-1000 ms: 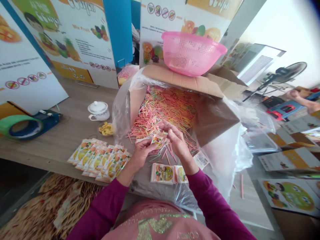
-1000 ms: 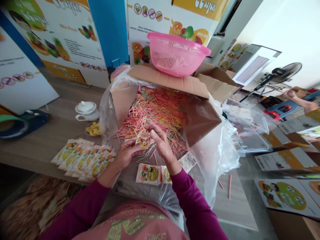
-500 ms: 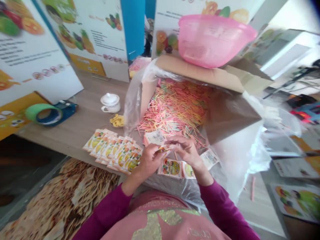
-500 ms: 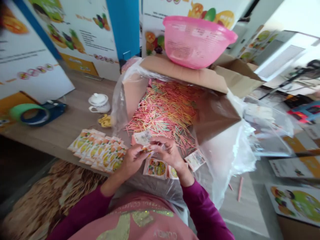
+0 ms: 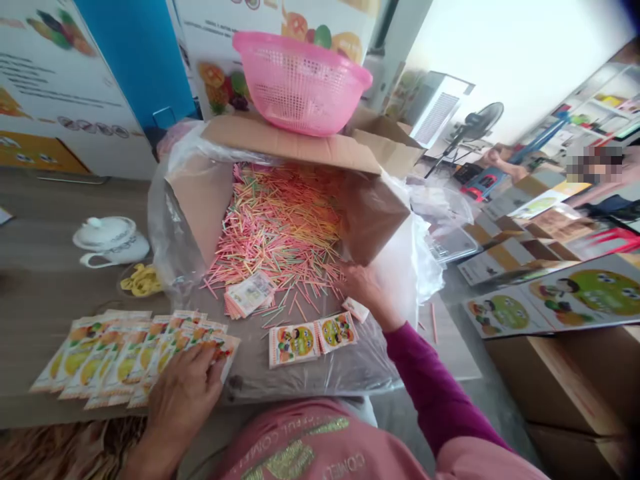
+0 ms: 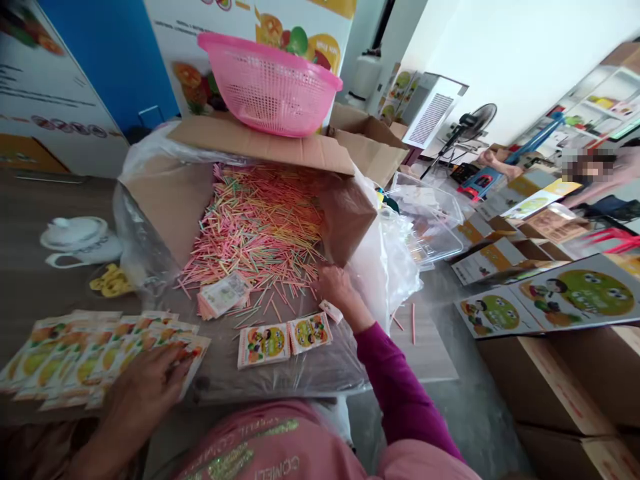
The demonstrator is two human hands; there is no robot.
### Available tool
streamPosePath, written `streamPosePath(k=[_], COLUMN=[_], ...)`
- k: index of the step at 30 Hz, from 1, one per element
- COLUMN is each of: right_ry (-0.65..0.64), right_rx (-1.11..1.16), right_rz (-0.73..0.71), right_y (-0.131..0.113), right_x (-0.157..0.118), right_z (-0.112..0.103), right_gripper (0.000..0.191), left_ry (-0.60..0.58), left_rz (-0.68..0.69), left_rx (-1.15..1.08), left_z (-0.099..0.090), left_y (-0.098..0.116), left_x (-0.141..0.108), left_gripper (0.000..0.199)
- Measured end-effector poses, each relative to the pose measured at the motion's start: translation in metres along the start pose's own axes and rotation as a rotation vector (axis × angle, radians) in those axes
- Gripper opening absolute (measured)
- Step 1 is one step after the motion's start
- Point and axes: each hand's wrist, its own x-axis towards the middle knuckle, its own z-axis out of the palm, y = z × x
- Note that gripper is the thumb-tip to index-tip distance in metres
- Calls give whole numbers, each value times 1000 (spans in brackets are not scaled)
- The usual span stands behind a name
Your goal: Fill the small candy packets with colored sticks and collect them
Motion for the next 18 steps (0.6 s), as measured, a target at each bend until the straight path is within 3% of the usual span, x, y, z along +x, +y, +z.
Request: streamPosePath(k=[2,5,9,13,16,18], right_ry=[-87,-137,-74,-37,-30,-22], right_rx=[-119,-139,-164,-171,-171,-161], right_rz=[87,76,24,0,15,16], right_y=[11,10,-1,-10,-15,-19], right_x=[11,17,18,23,30,35], right_z=[-2,6,19,29,34,37], right_gripper=[44,43,27,31,31,32], left_ry=[-1,-7,-27,60,154,131], left_rz=[14,12,-10,59,151,224], left_rx=[121,232,299,296,229,184], left_z=[2,3,-5,-16,-23,-24], left_y=[-11,-14,-8,-5,7,24], left_x=[7,15,15,10,20,38], left_gripper=[31,38,48,52,46,39])
